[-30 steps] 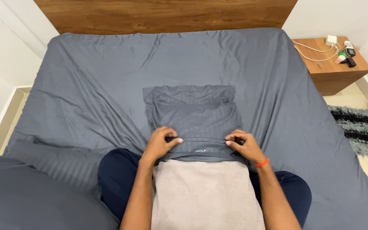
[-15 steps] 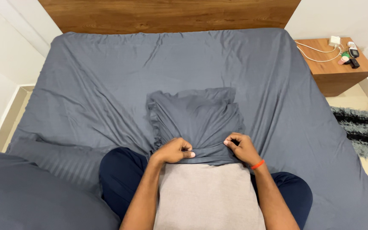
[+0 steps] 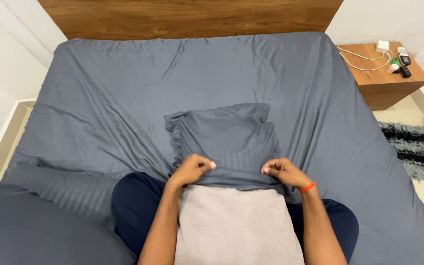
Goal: The person inserts a pillow into a light-colored pillowcase, then places a dark gray pillowcase over it. They adjust the covers to fit the pillow and smooth the surface while sitting on the bed.
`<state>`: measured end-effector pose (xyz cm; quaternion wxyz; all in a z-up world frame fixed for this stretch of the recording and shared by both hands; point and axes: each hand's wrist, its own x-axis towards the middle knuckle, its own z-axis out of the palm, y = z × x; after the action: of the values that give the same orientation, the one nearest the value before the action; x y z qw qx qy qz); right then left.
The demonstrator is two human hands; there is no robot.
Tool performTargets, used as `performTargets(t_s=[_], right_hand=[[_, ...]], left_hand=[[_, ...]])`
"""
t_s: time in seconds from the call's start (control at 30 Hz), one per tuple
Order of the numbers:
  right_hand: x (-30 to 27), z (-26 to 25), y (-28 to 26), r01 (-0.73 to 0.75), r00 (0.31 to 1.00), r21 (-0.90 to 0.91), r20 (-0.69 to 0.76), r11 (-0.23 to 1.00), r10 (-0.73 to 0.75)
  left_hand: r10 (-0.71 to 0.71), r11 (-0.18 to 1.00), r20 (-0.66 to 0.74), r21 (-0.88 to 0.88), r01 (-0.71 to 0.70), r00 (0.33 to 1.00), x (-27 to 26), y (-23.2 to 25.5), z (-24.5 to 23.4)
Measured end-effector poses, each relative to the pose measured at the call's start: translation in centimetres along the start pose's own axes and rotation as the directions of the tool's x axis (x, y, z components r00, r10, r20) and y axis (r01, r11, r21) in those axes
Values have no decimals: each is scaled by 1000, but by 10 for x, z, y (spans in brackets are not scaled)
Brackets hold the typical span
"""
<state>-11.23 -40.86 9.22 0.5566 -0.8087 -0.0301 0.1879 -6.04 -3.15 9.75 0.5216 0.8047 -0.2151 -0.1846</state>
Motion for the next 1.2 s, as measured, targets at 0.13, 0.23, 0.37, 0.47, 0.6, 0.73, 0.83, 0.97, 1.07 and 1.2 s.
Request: performTargets(t_s=[0.13,0.23,0.37,0.47,0.6,0.73,0.83,0.97,1.07,1.2], right_hand=[[-12,-3,-17,163,913,-389,-289,907,-288],[-7,-2,-16,171,887,-516,-290,839,-359],[7,-1,-8,114,856,-565,-361,817,-369],[8,0,-6,27,861,-432,-448,901,-240],[9,-2,3,154,784,-354,-524,922,-332],[14,-19,30,-10,989,-99,-145,995,-4],[17,-30,47,-135,991,38,30,990,134],[18,-24,45,-15,977,195,-205,981,56],[20,-10,19,-245,738,234,-584,941,338],[18,-4,10,-486,804,362,-171,795,570]], left_hand=[[250,960,-433,225,-165,866,-9,-12,-23],[151,915,-402,403,27,903,-24,-24,-42],[32,982,-426,181,51,904,-28,-48,-36],[-76,996,-289,15,84,954,-19,-99,-36],[-251,930,163,-232,284,954,-9,-151,-40],[-228,971,-105,-96,218,968,-16,-136,-41],[-230,973,-264,-95,212,937,-17,-119,-41],[-158,986,-412,-21,164,898,-8,-133,-35],[-289,945,-496,-286,160,818,5,-136,-34],[-473,879,-268,-216,426,839,8,-110,-18]])
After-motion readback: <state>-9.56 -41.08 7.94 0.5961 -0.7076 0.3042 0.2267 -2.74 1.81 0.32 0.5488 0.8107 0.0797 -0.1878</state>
